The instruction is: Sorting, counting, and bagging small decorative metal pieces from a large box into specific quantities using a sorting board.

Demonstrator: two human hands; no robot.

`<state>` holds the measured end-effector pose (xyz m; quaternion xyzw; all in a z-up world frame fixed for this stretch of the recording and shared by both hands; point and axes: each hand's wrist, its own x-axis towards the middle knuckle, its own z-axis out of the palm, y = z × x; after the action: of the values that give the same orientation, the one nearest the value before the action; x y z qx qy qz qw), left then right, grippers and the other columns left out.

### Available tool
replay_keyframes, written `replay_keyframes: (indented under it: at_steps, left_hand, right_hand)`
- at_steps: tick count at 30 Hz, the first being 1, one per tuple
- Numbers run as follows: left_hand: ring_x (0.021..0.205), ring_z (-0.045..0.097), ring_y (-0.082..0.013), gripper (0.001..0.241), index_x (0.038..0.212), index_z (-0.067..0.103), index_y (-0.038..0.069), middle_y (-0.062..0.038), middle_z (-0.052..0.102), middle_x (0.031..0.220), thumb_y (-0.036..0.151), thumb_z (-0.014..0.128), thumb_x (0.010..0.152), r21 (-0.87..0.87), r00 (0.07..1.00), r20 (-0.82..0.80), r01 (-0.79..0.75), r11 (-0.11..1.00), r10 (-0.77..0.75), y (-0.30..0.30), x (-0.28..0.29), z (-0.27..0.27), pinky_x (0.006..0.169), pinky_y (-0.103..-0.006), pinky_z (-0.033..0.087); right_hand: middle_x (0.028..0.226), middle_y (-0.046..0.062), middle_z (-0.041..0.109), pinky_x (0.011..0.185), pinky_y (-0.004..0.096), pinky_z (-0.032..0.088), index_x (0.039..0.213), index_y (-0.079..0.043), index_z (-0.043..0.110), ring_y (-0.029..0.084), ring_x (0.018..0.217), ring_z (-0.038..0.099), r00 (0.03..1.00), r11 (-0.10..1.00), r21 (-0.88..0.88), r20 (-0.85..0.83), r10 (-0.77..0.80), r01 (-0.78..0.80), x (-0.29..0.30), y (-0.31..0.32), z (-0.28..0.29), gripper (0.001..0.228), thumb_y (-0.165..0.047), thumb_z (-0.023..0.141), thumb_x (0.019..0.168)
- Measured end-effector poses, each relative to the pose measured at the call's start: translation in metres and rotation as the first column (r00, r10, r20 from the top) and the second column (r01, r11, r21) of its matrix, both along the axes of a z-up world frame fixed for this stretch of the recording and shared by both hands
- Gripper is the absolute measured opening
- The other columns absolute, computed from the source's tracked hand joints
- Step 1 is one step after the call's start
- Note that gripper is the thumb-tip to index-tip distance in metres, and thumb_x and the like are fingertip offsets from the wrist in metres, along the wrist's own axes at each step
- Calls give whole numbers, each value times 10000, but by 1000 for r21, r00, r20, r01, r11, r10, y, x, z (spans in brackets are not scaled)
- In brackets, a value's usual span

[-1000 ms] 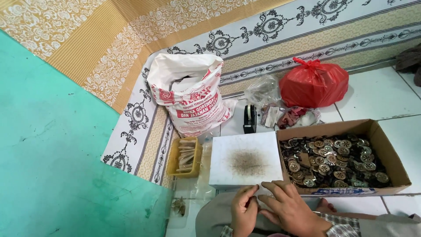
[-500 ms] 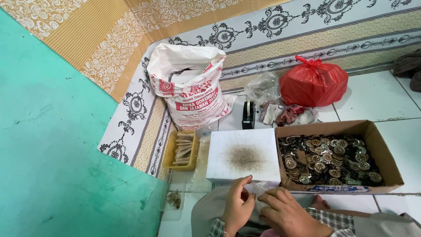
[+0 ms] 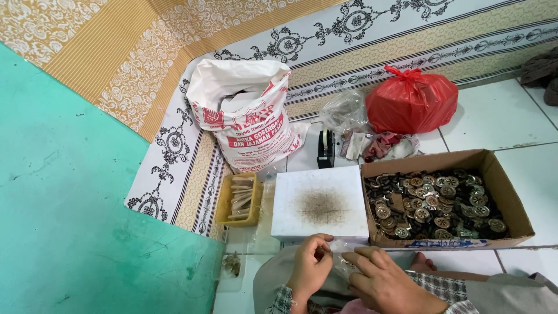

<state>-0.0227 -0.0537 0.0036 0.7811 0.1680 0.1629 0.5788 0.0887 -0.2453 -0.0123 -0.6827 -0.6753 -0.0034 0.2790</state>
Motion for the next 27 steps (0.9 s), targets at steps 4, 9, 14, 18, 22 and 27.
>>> replay_keyframes:
  at_steps: [4, 9, 14, 18, 22, 27]
  left_hand:
    - [655, 502, -69, 160, 865, 571, 58, -105, 731, 1265, -86, 599, 801, -118, 1000, -5, 2, 993, -3, 1, 3, -19, 566, -208, 440]
    - [682, 499, -85, 130, 933, 594, 45, -50, 656, 888, -72, 595, 876, -203, 997, 67, 57, 978, -44, 1, 2, -18, 613, -214, 416]
    - [780, 521, -80, 214, 1078, 606, 37, -36, 638, 942, 15, 687, 881, -218, 988, 138, 106, 970, -77, 4, -2, -20, 699, -216, 445]
    - [972, 582, -127, 383, 1226, 584, -27, -96, 621, 1118, -17, 680, 856, -347, 960, 209, 250, 904, -186, 5, -8, -24, 915, -254, 508]
    - [920, 588, -100, 410, 1243, 615, 27, -55, 635, 1138, -65, 669, 846, -163, 965, 183, 218, 962, -188, 5, -11, -13, 806, -225, 477]
    - [811, 603, -176, 259, 1101, 695, 9, -88, 648, 989, -86, 672, 861, 123, 971, 184, 130, 984, -151, 2, -15, 4, 703, -281, 484]
  right_hand:
    - [1475, 167, 483, 1040, 548, 363, 1040, -144, 732, 389, 1346, 402, 998, 997, 26, 11, -67, 66, 4, -8, -1, 238, -302, 723, 862]
    - [1387, 138, 581, 1023, 519, 436, 900, -125, 729, 363, 1293, 504, 995, 991, 88, 1, -100, 99, 15, -10, 1, 242, -327, 796, 784]
    - [1224, 71, 691, 992, 453, 499, 863, -134, 714, 274, 1149, 627, 994, 990, 87, -34, -106, 108, 19, -7, -13, 222, -326, 801, 794]
    - [1055, -25, 797, 893, 359, 590, 817, -154, 702, 183, 991, 753, 957, 976, 7, -197, -213, 219, 17, -12, -36, 142, -247, 795, 763]
    - [898, -37, 839, 774, 311, 640, 745, -145, 756, 138, 859, 798, 910, 951, -10, -288, -299, 309, 19, -14, -31, 130, -143, 835, 642]
    - [802, 15, 770, 647, 316, 563, 913, -98, 706, 153, 653, 702, 905, 939, 100, -318, -284, 330, 15, -11, 0, 239, -38, 805, 704]
